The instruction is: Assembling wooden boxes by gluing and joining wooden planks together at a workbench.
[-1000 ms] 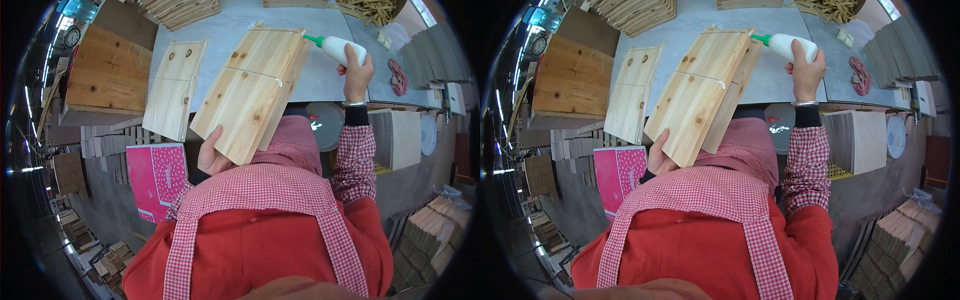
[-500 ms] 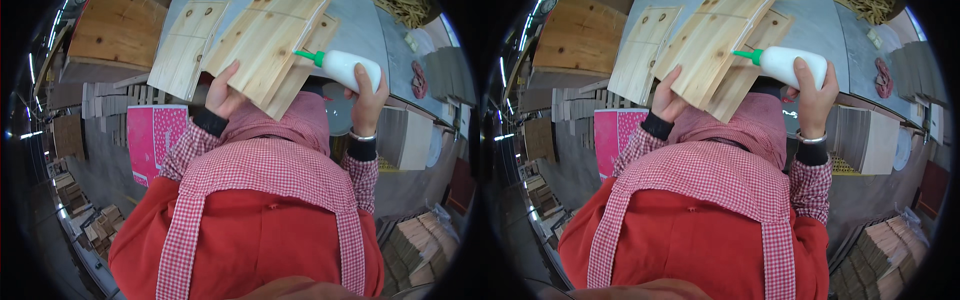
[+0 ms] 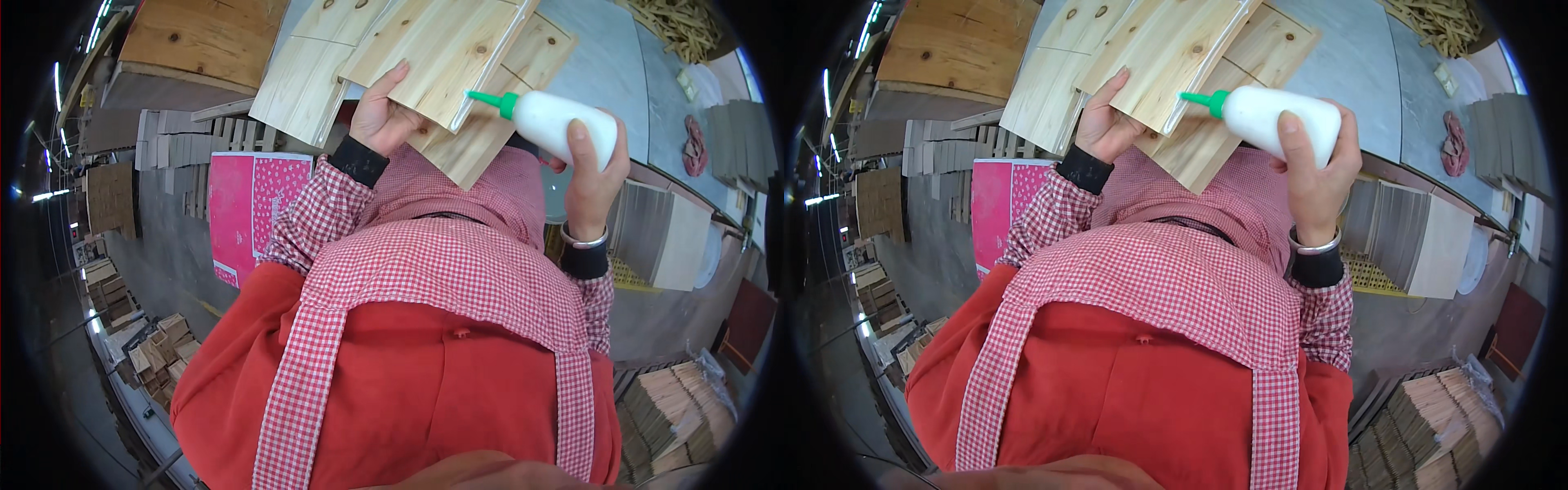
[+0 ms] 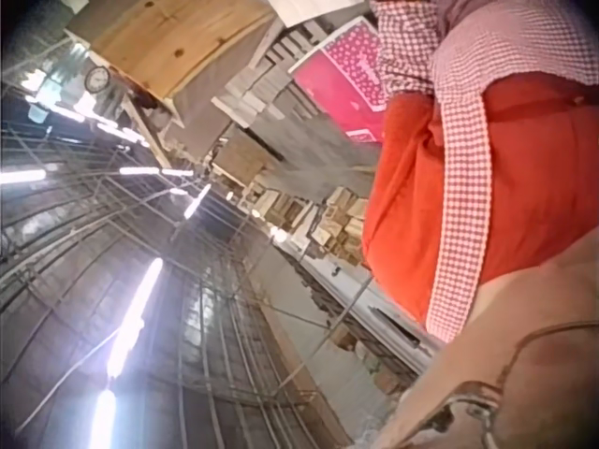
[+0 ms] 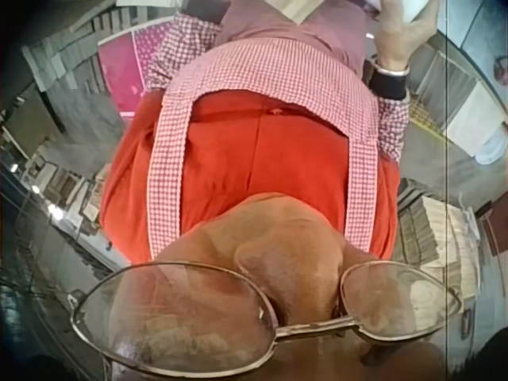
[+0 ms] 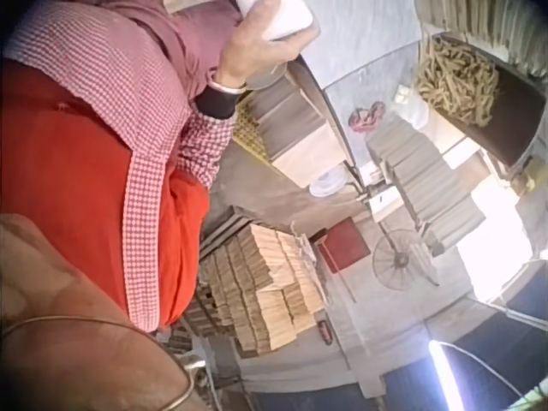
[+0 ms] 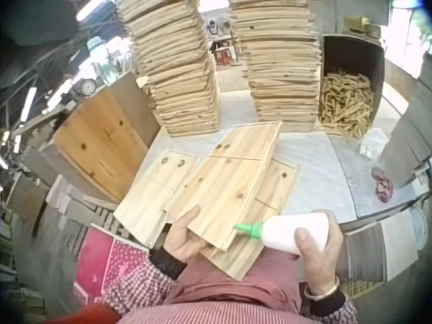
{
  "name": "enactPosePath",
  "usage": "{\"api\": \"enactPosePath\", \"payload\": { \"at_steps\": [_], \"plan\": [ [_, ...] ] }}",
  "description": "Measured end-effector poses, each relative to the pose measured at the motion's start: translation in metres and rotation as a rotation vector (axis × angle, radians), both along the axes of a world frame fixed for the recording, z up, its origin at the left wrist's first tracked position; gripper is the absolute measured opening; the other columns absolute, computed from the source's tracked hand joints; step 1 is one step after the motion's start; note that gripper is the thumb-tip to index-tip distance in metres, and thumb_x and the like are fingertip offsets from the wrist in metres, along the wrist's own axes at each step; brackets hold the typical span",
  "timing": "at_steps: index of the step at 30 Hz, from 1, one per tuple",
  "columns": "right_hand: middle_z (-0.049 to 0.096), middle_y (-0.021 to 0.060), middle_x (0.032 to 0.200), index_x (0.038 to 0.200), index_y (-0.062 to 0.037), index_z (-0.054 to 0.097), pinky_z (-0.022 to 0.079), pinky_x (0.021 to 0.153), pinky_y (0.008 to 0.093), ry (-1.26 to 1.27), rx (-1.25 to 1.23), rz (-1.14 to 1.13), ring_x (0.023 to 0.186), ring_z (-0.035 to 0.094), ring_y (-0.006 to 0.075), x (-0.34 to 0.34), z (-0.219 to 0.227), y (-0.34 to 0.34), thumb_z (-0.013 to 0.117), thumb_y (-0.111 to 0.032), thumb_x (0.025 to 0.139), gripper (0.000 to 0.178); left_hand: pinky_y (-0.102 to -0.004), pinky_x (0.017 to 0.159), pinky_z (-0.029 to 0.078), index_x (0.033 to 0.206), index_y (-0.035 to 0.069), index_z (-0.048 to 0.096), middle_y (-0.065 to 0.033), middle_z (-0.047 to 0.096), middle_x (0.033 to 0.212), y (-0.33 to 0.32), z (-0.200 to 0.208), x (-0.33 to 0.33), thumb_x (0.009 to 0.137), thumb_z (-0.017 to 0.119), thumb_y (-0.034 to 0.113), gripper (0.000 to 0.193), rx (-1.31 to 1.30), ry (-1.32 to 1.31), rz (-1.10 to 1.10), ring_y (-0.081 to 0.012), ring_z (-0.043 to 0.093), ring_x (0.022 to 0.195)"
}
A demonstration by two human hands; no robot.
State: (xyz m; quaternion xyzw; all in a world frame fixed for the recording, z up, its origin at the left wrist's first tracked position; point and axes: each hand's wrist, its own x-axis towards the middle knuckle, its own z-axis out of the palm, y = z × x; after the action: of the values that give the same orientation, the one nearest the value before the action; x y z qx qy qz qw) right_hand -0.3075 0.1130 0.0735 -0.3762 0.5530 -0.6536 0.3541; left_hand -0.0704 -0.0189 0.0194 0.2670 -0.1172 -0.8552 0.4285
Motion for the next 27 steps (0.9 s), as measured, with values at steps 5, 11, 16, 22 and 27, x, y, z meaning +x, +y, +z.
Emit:
{"api": "enactPosePath", "payload": {
  "at_steps": [5,11,16,22,27],
  "plan": [
    [0.058,0.0079,0.089,0.108,0.001,0.05,0.051,0.049,0.0241,0.051,0.015,0.104,0.067,0.06,0.0123,0.013,-0.004,0.0,0.067,-0.015,0.085,0.033,-0.0524,0.109,0.033,0.139,-0.001,0.031,-0.0221,0.042,0.14,-0.001,0.002,0.007,0.095,0.053,0.017,0.052,-0.08,-0.059,0.094,-0.0365,0.043,0.128],
    [0.059,0.0106,0.087,0.11,0.0019,0.05,0.046,0.048,0.0277,-0.213,-0.161,-0.105,0.06,0.057,0.0168,0.011,0.002,-0.015,0.058,-0.029,0.091,0.037,-0.0487,0.108,0.036,0.139,0.0,0.033,-0.0206,0.045,0.138,0.001,0.001,0.056,0.095,0.053,0.016,0.05,-0.161,-0.079,0.2,-0.0339,0.045,0.127],
    [0.06,0.013,0.089,0.107,0.0025,0.051,0.044,0.049,0.0289,-0.316,-0.318,-0.257,0.063,0.057,0.0184,-0.011,0.001,-0.019,0.052,-0.033,0.094,0.038,-0.0474,0.107,0.037,0.14,0.0,0.033,-0.0197,0.045,0.138,0.018,0.007,0.117,0.093,0.055,0.014,0.053,-0.168,-0.068,0.329,-0.0342,0.045,0.127],
    [0.061,0.0124,0.088,0.105,0.0009,0.051,0.043,0.049,0.0275,-0.363,-0.361,-0.388,0.061,0.055,0.0165,-0.027,-0.006,-0.032,0.053,-0.037,0.094,0.04,-0.0452,0.103,0.042,0.139,0.0,0.036,-0.0175,0.048,0.137,-0.015,0.104,0.15,0.091,0.058,0.02,0.056,-0.572,-0.036,0.579,-0.0333,0.051,0.121],
    [0.061,0.0123,0.088,0.106,0.0005,0.05,0.043,0.049,0.0267,-0.383,-0.374,-0.37,0.06,0.055,0.0158,-0.025,-0.005,-0.043,0.053,-0.037,0.094,0.039,-0.0379,0.096,0.05,0.135,-0.001,0.04,-0.0184,0.054,0.13,-0.112,0.297,0.123,0.093,0.057,0.019,0.05,-0.904,-0.103,0.68,-0.0293,0.057,0.114]
  ]
}}
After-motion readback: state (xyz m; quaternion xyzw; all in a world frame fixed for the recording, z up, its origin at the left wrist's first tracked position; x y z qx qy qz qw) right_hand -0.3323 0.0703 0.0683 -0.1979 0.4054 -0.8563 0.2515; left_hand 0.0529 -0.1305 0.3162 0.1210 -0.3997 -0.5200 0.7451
